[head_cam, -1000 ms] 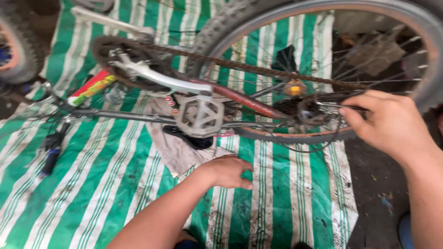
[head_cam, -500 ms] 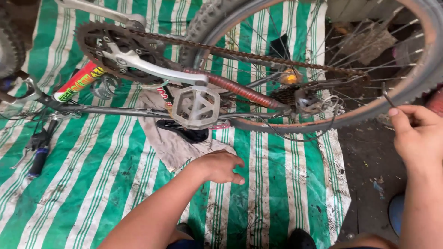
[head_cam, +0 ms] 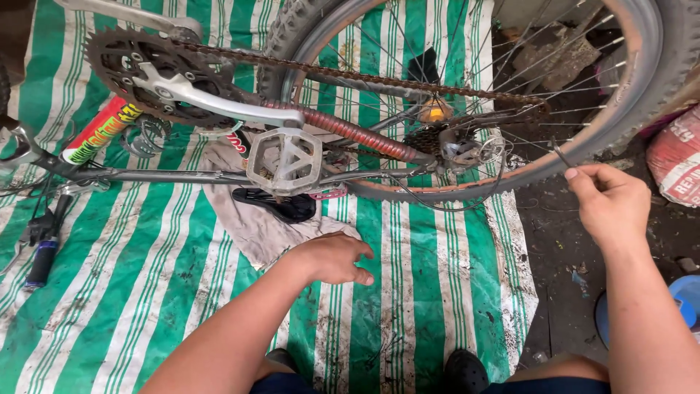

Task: The person is using an Allen wrench to loosen the rear wheel and derailleur components of a bicycle to remove the wheel.

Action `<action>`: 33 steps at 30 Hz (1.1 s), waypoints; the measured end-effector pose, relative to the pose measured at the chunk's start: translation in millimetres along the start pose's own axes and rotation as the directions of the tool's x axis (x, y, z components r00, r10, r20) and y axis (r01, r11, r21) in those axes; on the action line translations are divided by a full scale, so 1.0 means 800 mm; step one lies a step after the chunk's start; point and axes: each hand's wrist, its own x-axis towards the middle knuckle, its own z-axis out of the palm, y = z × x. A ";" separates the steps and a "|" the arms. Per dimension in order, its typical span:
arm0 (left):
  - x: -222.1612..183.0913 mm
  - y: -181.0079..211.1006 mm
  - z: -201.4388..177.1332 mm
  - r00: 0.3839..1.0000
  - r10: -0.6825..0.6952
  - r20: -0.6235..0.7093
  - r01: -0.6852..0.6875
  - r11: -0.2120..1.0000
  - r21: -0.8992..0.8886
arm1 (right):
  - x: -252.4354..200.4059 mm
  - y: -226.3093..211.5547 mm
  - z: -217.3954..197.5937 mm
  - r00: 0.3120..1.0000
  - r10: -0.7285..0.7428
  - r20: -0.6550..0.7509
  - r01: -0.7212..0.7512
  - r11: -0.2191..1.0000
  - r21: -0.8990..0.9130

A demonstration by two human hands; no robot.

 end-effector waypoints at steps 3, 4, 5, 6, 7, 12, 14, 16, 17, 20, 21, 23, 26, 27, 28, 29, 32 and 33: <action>0.000 -0.001 0.000 1.000 0.005 0.000 -0.005 1.000 0.012 | 0.002 0.004 0.003 0.998 0.052 0.023 -0.052 0.999 -0.016; -0.001 -0.001 0.000 1.000 0.007 0.001 -0.007 1.000 0.014 | 0.002 0.006 0.004 0.998 0.054 0.021 -0.054 0.998 -0.017; -0.001 -0.001 0.000 1.000 -0.004 0.007 0.004 1.000 0.006 | 0.002 0.008 0.005 0.998 0.055 0.028 -0.054 0.998 -0.015; -0.002 -0.001 0.000 1.000 -0.016 0.012 0.016 1.000 -0.002 | 0.002 0.009 0.006 0.998 0.055 0.036 -0.055 0.998 -0.012; -0.001 -0.003 0.001 1.000 -0.015 0.013 0.015 1.000 -0.001 | 0.000 0.007 0.006 0.998 0.056 0.034 -0.056 0.998 -0.012; -0.002 -0.006 0.002 1.000 0.000 0.008 0.000 1.000 0.008 | -0.009 -0.009 0.003 0.983 0.138 0.118 -0.144 0.989 0.042; -0.005 -0.004 0.000 1.000 -0.007 0.012 0.007 1.000 0.001 | -0.006 -0.004 0.006 0.983 0.138 0.121 -0.145 0.988 0.048; -0.007 -0.002 -0.001 1.000 -0.014 0.016 0.014 1.000 -0.005 | -0.006 -0.004 0.009 0.983 0.138 0.123 -0.146 0.988 0.054; -0.008 -0.002 -0.002 1.000 -0.020 0.019 0.020 1.000 -0.003 | -0.006 -0.008 0.010 0.982 0.134 0.134 -0.142 0.988 0.052; -0.008 0.000 -0.002 0.999 -0.031 0.026 0.031 0.999 0.007 | -0.009 -0.019 0.010 0.974 0.161 0.162 -0.173 0.983 0.064; -0.008 0.001 -0.002 0.999 -0.037 0.031 0.037 0.999 0.014 | -0.010 -0.023 0.010 0.965 0.190 0.182 -0.206 0.975 0.077; -0.007 0.001 -0.002 0.999 -0.035 0.034 0.035 0.999 0.009 | -0.008 -0.019 0.013 0.961 0.204 0.185 -0.219 0.974 0.064; 0.000 -0.003 0.000 0.999 -0.028 0.027 0.027 1.000 0.011 | -0.005 -0.011 0.016 0.960 0.209 0.187 -0.222 0.974 0.052; 0.003 -0.005 0.001 1.000 -0.022 0.019 0.022 1.000 0.017 | -0.004 -0.008 0.016 0.961 0.202 0.190 -0.215 0.975 0.050; 0.005 -0.006 0.002 1.000 -0.021 0.020 0.020 1.000 0.017 | -0.002 -0.004 0.017 0.961 0.203 0.189 -0.216 0.975 0.049; 0.008 -0.006 0.002 1.000 -0.014 0.021 0.014 1.000 0.017 | -0.001 0.000 0.018 0.962 0.194 0.192 -0.210 0.976 0.064; 0.007 -0.005 0.002 1.000 -0.016 0.025 0.015 1.000 0.017 | 0.000 0.007 0.019 0.964 0.183 0.192 -0.199 0.978 0.065; 0.006 -0.003 0.001 0.999 -0.024 0.026 0.024 1.000 0.018 | 0.000 0.008 0.019 0.965 0.179 0.191 -0.192 0.980 0.051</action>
